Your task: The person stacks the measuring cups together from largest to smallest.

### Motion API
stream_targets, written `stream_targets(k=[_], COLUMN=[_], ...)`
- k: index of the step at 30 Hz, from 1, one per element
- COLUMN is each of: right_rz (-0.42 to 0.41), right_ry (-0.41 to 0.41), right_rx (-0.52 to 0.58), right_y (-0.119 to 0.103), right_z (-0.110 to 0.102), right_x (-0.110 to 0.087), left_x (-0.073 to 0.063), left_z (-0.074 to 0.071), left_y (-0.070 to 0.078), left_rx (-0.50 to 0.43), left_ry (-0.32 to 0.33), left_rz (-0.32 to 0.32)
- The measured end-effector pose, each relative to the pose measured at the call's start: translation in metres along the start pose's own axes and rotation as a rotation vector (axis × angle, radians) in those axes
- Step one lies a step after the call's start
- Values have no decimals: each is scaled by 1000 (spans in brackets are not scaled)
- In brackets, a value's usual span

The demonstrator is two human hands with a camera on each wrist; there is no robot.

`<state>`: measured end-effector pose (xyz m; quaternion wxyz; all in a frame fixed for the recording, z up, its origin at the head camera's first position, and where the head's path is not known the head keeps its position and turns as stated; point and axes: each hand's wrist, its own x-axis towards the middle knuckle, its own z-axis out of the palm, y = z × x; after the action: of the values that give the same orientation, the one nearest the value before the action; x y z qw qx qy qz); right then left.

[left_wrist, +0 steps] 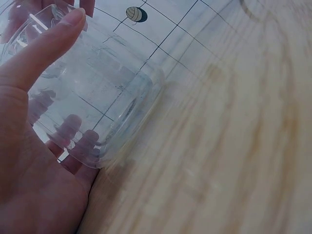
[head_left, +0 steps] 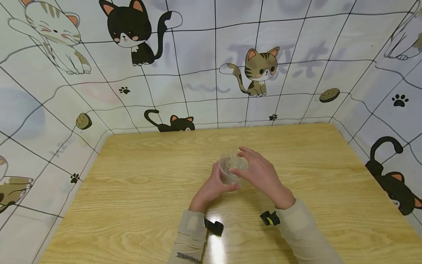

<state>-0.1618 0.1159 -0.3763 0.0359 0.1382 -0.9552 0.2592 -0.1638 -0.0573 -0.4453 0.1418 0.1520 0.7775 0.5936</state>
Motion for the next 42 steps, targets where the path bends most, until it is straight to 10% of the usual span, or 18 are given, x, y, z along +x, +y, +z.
stream_targets(k=[42], right_rz=[-43], right_ry=[-119], right_rx=[-90], right_y=[0], right_z=[-5], right_x=[9], left_x=[0], left_z=[3], left_y=[0], left_rx=[11], left_ry=[2], left_rz=[9])
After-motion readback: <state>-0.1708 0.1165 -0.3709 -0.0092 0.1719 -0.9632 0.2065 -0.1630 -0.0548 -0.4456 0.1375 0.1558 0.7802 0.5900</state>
